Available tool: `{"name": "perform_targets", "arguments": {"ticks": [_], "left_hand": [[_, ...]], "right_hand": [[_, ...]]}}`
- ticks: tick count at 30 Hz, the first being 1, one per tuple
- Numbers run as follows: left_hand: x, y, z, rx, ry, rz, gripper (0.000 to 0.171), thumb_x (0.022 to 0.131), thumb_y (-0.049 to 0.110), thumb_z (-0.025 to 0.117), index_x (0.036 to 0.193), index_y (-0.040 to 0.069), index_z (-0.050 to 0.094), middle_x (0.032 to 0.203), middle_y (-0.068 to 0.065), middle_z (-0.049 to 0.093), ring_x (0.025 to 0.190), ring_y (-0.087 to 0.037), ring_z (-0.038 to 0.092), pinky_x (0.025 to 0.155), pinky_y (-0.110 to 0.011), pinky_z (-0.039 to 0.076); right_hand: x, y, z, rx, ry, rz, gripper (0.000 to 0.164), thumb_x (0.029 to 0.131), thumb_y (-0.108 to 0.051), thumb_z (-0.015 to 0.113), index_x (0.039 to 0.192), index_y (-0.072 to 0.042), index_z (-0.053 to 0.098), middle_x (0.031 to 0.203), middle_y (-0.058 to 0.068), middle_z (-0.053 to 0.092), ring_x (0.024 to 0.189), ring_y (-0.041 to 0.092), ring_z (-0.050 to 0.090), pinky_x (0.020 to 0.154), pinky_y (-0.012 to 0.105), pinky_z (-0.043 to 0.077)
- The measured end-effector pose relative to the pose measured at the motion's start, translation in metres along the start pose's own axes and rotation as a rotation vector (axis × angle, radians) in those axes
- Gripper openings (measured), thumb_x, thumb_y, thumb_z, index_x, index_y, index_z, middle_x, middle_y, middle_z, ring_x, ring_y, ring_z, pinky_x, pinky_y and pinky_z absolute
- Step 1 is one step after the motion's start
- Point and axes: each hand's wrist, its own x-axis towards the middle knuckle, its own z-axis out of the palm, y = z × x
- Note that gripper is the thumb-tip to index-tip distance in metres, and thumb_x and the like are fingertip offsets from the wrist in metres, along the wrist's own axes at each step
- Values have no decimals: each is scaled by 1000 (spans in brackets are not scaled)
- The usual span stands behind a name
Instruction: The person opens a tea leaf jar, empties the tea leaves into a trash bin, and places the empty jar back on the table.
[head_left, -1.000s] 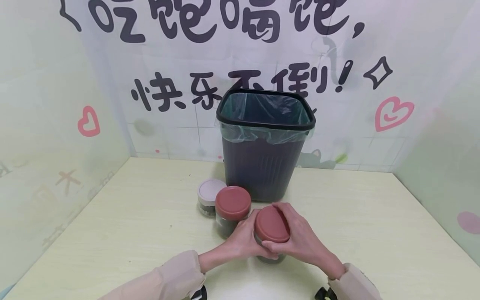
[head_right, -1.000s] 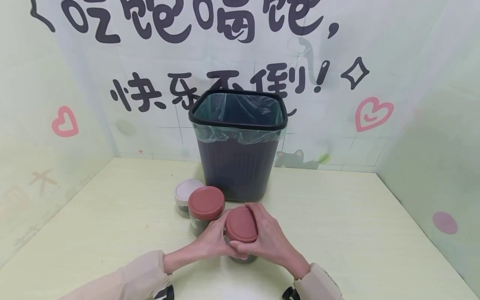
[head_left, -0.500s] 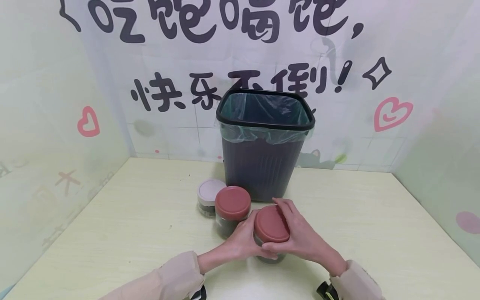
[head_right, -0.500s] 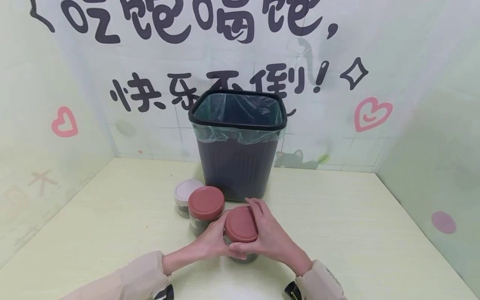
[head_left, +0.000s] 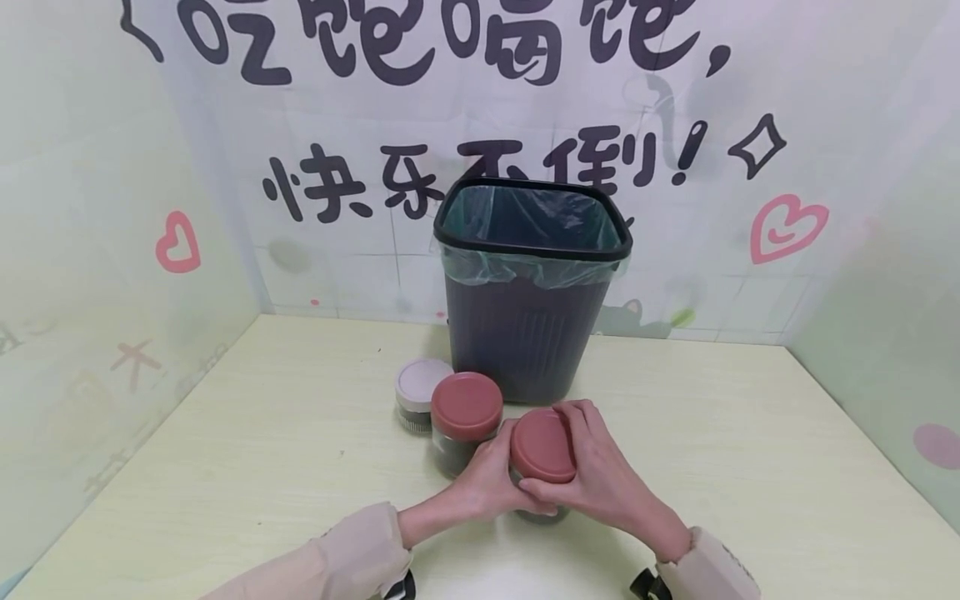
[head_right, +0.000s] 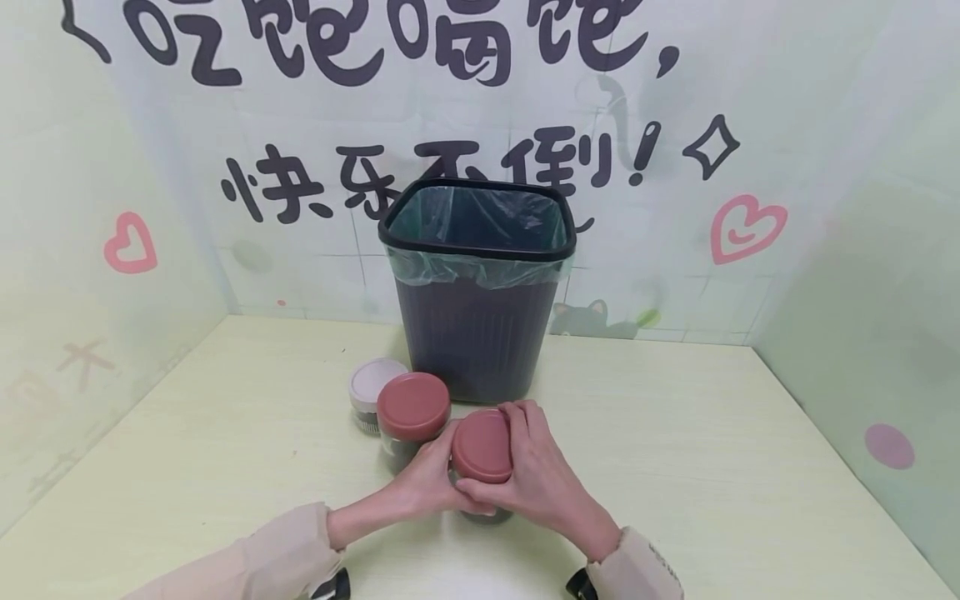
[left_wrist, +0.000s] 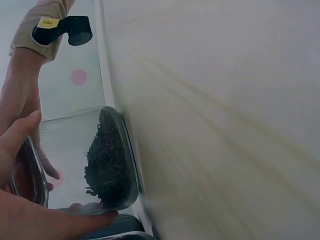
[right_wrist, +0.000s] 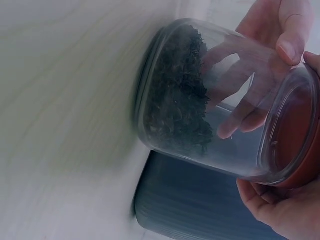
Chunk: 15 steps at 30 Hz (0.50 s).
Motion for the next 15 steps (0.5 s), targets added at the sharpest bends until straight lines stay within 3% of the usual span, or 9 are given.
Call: {"name": "perform_targets", "arguments": {"ticks": [8,15], "left_hand": [[1,-1,0,15,0,36,88,55,23,85,126,5,36,119,-7,50,110,-22,49,92,-36,40],[1,-1,-2,14,-14,33,88,55,23,85,126,5,35,120,-6,50,111,-23,48,93,-38,39]], "right_hand": [[1,3,-2,37,-49,-4,77,67,-52,70,119,-3,43,111,3,43,93,10,47,73,28,49],[3,8,-7,158,-118,-51,76,69,-42,73,126,-3,41,114,3,42,94,12,50,74,27,49]]}}
